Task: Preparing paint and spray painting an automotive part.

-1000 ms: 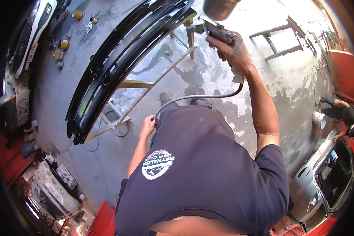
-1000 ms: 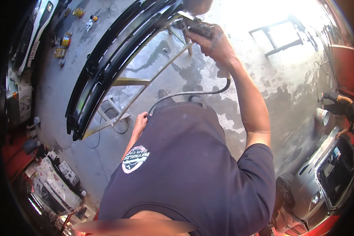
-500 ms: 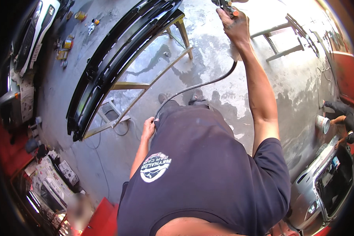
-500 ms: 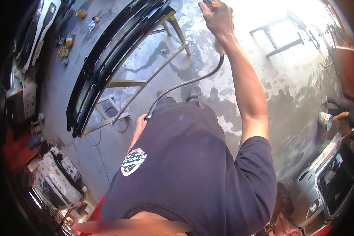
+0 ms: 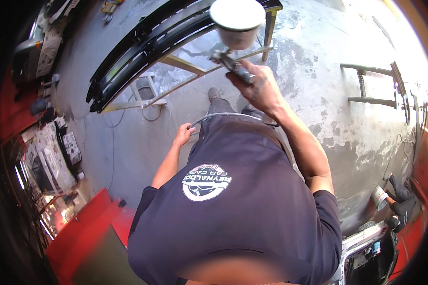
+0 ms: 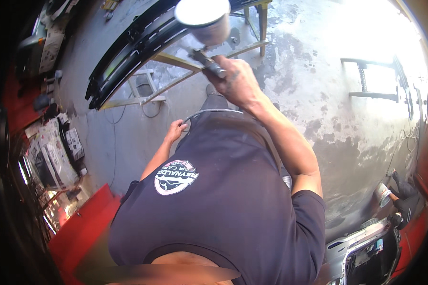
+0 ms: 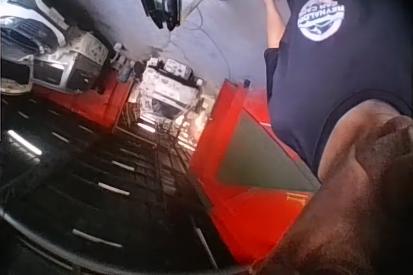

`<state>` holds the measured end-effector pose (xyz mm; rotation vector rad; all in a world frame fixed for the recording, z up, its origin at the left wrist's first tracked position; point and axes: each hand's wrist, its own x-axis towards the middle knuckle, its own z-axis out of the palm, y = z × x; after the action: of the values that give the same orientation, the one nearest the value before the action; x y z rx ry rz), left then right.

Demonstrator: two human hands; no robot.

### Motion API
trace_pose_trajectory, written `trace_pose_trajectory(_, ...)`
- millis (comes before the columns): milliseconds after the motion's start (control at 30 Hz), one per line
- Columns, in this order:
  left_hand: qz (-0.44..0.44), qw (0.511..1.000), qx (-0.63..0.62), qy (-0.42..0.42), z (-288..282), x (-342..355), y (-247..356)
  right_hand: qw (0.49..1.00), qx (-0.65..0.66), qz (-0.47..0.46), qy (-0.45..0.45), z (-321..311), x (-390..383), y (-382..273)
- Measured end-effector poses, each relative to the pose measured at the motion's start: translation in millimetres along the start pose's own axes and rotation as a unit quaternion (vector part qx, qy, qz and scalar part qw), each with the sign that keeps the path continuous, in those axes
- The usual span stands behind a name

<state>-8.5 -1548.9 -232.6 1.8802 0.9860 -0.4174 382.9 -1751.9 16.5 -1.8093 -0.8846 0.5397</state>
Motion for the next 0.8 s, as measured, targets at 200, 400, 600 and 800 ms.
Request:
trace_pose_trajectory(200, -0.024, 0.999, 0.020, 0.030, -5.8, -21.4, -20.3, 0.997, 0.032, -0.057, -0.036, 15.7, 4.6, -12.1)
trace_pose_trajectory(400, 0.010, 0.998, -0.057, 0.024, 2.8, -8.8, -42.7, 0.981, -0.097, 0.088, 0.143, 0.2, 5.5, -15.4)
trace_pose_trajectory(600, 0.011, 0.996, -0.090, 0.003, -16.4, -8.4, -76.2, 0.974, -0.103, 0.093, 0.181, 61.3, 18.1, -31.4)
trace_pose_trajectory(800, -0.078, 0.994, -0.063, 0.040, -67.0, -39.6, -160.7, 0.996, -0.087, -0.008, -0.004, 202.2, 28.0, -88.3)
